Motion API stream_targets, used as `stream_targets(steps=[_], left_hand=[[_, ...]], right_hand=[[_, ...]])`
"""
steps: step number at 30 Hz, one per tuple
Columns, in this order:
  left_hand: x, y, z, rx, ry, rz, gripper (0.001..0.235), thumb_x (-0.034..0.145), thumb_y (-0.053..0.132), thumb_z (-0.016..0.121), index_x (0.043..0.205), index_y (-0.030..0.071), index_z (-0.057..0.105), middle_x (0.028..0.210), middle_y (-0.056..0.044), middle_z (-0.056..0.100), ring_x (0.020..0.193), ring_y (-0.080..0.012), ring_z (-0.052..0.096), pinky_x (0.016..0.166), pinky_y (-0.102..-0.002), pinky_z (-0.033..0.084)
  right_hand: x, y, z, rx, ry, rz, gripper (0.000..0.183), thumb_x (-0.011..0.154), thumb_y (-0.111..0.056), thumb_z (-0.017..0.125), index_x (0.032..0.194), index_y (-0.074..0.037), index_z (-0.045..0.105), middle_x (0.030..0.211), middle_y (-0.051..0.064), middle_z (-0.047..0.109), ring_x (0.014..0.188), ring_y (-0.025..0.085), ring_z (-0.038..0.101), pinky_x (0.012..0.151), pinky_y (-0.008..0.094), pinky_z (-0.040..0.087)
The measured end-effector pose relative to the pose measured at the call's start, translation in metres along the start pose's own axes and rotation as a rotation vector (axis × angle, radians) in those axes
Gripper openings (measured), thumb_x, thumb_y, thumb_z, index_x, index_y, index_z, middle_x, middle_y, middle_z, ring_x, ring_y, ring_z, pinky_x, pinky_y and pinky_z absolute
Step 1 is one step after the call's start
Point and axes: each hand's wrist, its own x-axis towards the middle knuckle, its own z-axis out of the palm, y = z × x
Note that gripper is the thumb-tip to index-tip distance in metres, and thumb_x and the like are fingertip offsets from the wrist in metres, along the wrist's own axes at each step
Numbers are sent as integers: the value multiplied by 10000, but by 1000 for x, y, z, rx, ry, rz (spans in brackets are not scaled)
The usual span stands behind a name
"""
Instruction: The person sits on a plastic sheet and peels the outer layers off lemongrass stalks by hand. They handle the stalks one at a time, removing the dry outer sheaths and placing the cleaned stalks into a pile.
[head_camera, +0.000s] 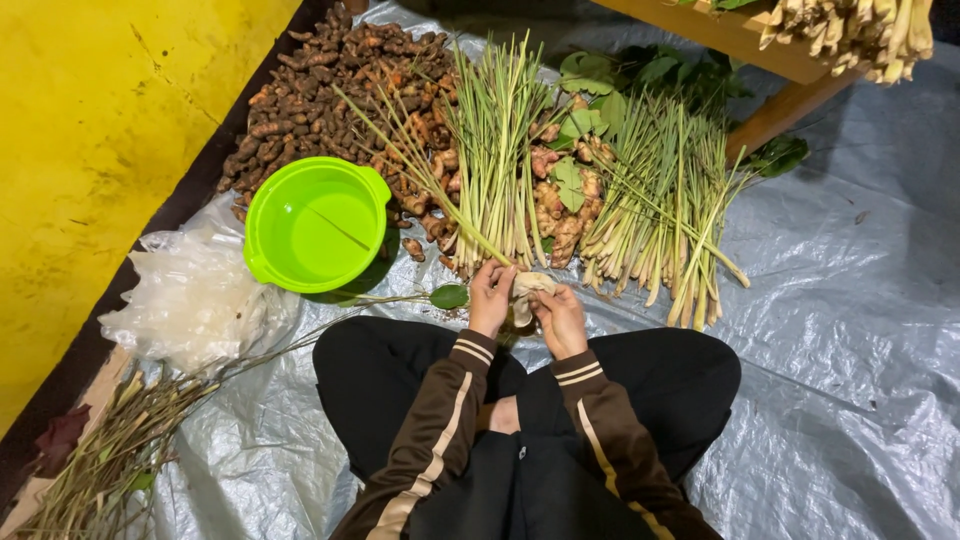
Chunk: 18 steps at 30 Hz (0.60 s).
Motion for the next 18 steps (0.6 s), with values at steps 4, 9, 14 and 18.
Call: stream_targets(steps=[4, 9, 14, 18], left_hand=[[-7, 15, 9, 25, 0, 29, 135, 1032, 123, 633, 1138, 97, 713, 980, -74, 788, 968, -117, 678, 946, -342, 529], [-17, 25, 16, 114, 37, 141, 118, 1022, 120, 644, 1118, 99, 710, 995, -80, 795, 971, -135, 712, 934, -352, 545], [-15, 6, 9, 140, 82, 93, 124, 1031, 135, 638, 1112, 69, 705, 969, -88, 787, 945, -154, 698, 910, -369, 549], [-13, -14, 4, 190, 94, 99, 128, 1016, 110, 650, 1122, 85, 718, 938, -70, 784, 923, -140, 699, 879, -360, 564]], right_hand=[[17, 9, -8, 125, 16, 47, 149, 960, 39, 620, 985, -73, 526, 915, 66, 640, 819, 172, 695, 765, 192, 587], [18, 5, -1, 210, 45, 61, 137, 999, -2, 600, 986, -89, 495, 907, 38, 622, 821, 137, 650, 769, 165, 530], [-35, -31, 40, 108, -102, -6, 113, 1024, -43, 572, 1129, -82, 567, 1027, 85, 656, 893, 186, 667, 795, 263, 544], [-12, -9, 22, -112, -73, -61, 126, 989, 16, 609, 1110, -21, 612, 990, 98, 604, 824, 170, 621, 772, 282, 577]])
